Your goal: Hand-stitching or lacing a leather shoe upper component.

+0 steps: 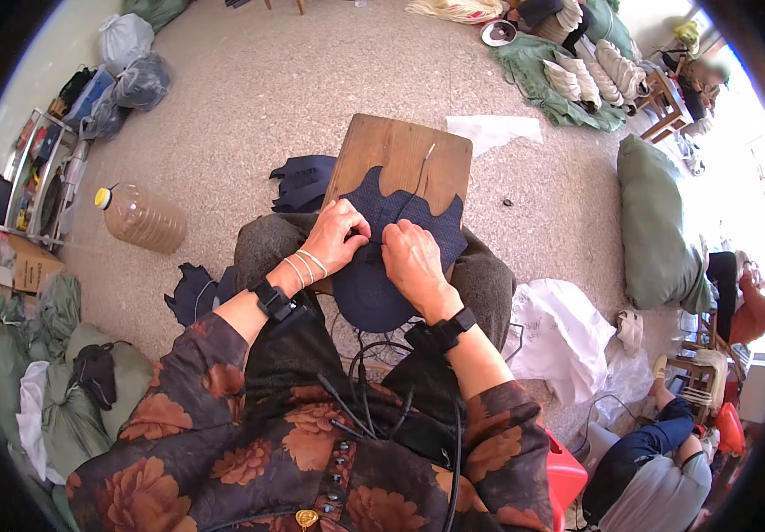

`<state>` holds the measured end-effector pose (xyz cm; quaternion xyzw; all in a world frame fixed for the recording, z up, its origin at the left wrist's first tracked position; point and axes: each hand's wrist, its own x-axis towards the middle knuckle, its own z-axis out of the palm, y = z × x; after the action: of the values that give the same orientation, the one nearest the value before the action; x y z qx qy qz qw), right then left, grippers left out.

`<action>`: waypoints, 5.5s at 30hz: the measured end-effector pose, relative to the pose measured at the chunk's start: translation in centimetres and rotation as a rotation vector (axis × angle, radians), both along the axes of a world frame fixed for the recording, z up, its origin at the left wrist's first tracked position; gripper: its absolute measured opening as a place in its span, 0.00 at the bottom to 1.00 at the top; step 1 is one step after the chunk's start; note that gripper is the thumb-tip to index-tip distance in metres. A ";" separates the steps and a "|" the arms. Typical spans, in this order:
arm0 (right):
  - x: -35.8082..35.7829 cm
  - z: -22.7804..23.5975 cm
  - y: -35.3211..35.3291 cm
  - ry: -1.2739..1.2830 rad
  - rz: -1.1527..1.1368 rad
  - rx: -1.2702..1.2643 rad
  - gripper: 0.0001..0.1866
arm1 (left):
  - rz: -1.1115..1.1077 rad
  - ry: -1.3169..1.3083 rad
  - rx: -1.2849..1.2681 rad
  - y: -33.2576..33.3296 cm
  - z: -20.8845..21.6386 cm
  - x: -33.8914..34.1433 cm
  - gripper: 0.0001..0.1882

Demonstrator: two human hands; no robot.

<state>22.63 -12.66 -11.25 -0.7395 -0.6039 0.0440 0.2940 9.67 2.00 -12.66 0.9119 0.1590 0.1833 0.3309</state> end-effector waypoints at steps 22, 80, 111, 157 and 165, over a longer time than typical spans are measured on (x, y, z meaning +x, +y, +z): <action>5.1 8.5 -13.1 -0.031 -0.295 -0.240 0.05 | -0.038 0.036 0.045 0.3 0.0 0.0 0.05; 1.3 0.8 -0.6 0.967 -0.456 0.139 0.09 | 0.099 -0.045 -0.963 -1.6 3.2 4.2 0.07; 2.2 2.4 -4.4 0.157 -0.218 0.055 0.05 | 0.000 -0.096 0.215 0.3 5.4 0.3 0.07; 2.6 -0.7 -2.1 0.145 -0.251 0.091 0.04 | -0.131 -0.010 -0.022 -0.3 -0.1 4.3 0.12; 2.6 -0.3 -2.4 0.285 -0.268 0.056 0.03 | -0.120 0.044 0.003 -0.6 0.4 4.5 0.10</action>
<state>25.20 -15.10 -11.50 -0.7911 -0.4532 0.0918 0.4004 14.21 1.38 -12.25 0.9241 0.1109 0.1432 0.3366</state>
